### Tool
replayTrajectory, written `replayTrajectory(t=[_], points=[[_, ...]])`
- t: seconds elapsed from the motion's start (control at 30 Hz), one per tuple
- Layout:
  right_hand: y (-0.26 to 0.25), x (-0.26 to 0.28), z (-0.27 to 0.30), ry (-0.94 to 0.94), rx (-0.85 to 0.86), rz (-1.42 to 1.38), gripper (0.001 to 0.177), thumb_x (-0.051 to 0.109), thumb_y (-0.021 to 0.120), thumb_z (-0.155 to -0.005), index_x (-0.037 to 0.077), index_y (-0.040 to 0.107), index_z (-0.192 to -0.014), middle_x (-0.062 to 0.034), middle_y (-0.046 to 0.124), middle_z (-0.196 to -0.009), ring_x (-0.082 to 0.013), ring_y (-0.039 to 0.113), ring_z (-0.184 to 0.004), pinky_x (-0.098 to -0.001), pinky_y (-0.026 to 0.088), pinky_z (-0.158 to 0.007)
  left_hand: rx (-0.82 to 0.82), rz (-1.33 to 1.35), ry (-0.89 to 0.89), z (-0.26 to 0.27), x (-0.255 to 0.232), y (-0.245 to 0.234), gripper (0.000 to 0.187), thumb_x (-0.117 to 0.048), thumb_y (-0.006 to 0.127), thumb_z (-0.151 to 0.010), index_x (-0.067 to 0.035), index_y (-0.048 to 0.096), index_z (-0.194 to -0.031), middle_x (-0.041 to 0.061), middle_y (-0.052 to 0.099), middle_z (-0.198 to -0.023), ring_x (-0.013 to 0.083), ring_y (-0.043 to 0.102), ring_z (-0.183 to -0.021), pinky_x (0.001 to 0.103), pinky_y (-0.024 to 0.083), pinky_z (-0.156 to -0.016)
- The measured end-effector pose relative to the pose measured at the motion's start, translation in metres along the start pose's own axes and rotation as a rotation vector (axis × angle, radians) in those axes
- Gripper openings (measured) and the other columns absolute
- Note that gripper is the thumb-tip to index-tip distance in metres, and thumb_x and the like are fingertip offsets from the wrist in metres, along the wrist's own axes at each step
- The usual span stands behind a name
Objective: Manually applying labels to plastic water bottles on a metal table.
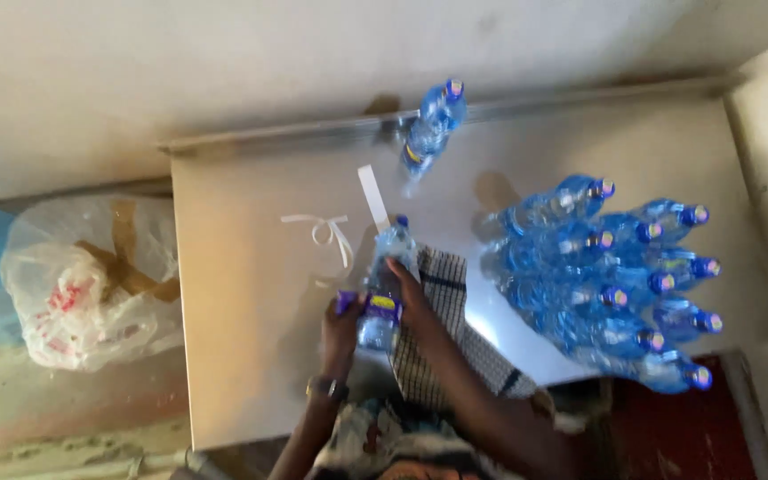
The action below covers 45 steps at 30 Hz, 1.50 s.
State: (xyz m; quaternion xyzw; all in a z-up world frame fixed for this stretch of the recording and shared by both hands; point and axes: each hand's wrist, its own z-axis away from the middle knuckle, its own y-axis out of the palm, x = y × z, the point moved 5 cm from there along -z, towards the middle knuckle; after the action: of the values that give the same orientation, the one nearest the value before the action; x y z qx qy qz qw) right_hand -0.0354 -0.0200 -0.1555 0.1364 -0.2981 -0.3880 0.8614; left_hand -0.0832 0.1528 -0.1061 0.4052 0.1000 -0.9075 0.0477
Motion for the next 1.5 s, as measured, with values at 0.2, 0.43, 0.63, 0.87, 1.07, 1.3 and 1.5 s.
replayTrajectory(t=[0.2,0.43,0.63,0.87,1.07,1.3,1.5], points=[[0.043,0.019,0.048,0.041,0.574,-0.352,0.073,0.065,0.071,-0.101,0.003,0.075,-0.14,-0.0265,0.079,-0.13,-0.0472,0.077,-0.118,-0.0662,0.058,-0.111,0.275,0.854,-0.098,0.024,-0.02,0.036,0.018,-0.015,0.079,-0.106,-0.005,0.066,-0.098,0.007,0.081,-0.106,0.0218,0.078,-0.094,0.03,0.056,-0.087],[0.094,0.09,0.135,-0.228,0.919,-0.297,0.064,0.054,0.07,-0.109,0.0,0.065,-0.144,-0.0173,0.076,-0.132,-0.0368,0.075,-0.12,-0.054,0.063,-0.101,0.087,-0.002,0.749,0.111,-0.14,0.004,0.031,-0.018,0.075,-0.102,-0.013,0.072,-0.133,0.003,0.079,-0.127,0.0198,0.073,-0.116,0.037,0.056,-0.096],[0.06,0.09,0.12,-0.404,0.595,-0.226,0.046,0.047,0.08,-0.101,0.007,0.074,-0.124,-0.0136,0.079,-0.123,-0.0348,0.078,-0.111,-0.0494,0.064,-0.096,0.288,-0.63,0.605,0.09,-0.143,0.027,0.111,-0.065,0.088,-0.078,-0.01,0.04,-0.162,0.018,0.066,-0.153,0.0471,0.071,-0.128,0.063,0.06,-0.095],[0.034,0.117,0.123,-0.508,0.61,-0.086,0.072,0.048,0.07,-0.103,-0.004,0.06,-0.151,-0.0274,0.072,-0.141,-0.0425,0.069,-0.131,-0.055,0.056,-0.112,-0.277,-0.599,0.736,-0.167,-0.214,-0.151,0.079,-0.067,0.059,-0.099,-0.014,0.035,-0.153,0.013,0.036,-0.149,0.0429,0.041,-0.132,0.063,0.041,-0.104],[-0.014,0.132,0.11,-0.59,0.022,0.305,0.099,0.005,0.088,-0.07,0.008,0.051,-0.163,-0.0176,0.066,-0.155,-0.0364,0.062,-0.144,-0.0544,0.043,-0.127,-0.462,-1.023,0.515,-0.31,-0.222,-0.165,0.095,-0.069,0.059,-0.099,-0.005,0.038,-0.165,0.022,0.044,-0.17,0.0512,0.046,-0.145,0.063,0.04,-0.113],[-0.016,0.167,0.069,-0.831,-0.078,0.217,0.089,0.009,0.082,-0.08,0.01,0.047,-0.162,-0.0108,0.062,-0.151,-0.0258,0.059,-0.141,-0.0443,0.045,-0.126,-0.445,-1.148,0.47,-0.324,-0.212,-0.178,0.075,-0.059,0.066,-0.095,-0.013,0.056,-0.153,0.015,0.058,-0.162,0.052,0.055,-0.138,0.065,0.05,-0.104],[-0.045,0.198,-0.011,-1.165,-0.321,0.298,0.089,0.013,0.099,-0.083,0.005,0.048,-0.155,-0.0193,0.059,-0.149,-0.029,0.057,-0.137,-0.0563,0.04,-0.124,-0.192,-0.937,0.491,-0.274,-0.154,-0.147,0.092,-0.061,0.069,-0.1,-0.015,0.04,-0.175,0.022,0.047,-0.174,0.0589,0.051,-0.148,0.076,0.051,-0.11]])
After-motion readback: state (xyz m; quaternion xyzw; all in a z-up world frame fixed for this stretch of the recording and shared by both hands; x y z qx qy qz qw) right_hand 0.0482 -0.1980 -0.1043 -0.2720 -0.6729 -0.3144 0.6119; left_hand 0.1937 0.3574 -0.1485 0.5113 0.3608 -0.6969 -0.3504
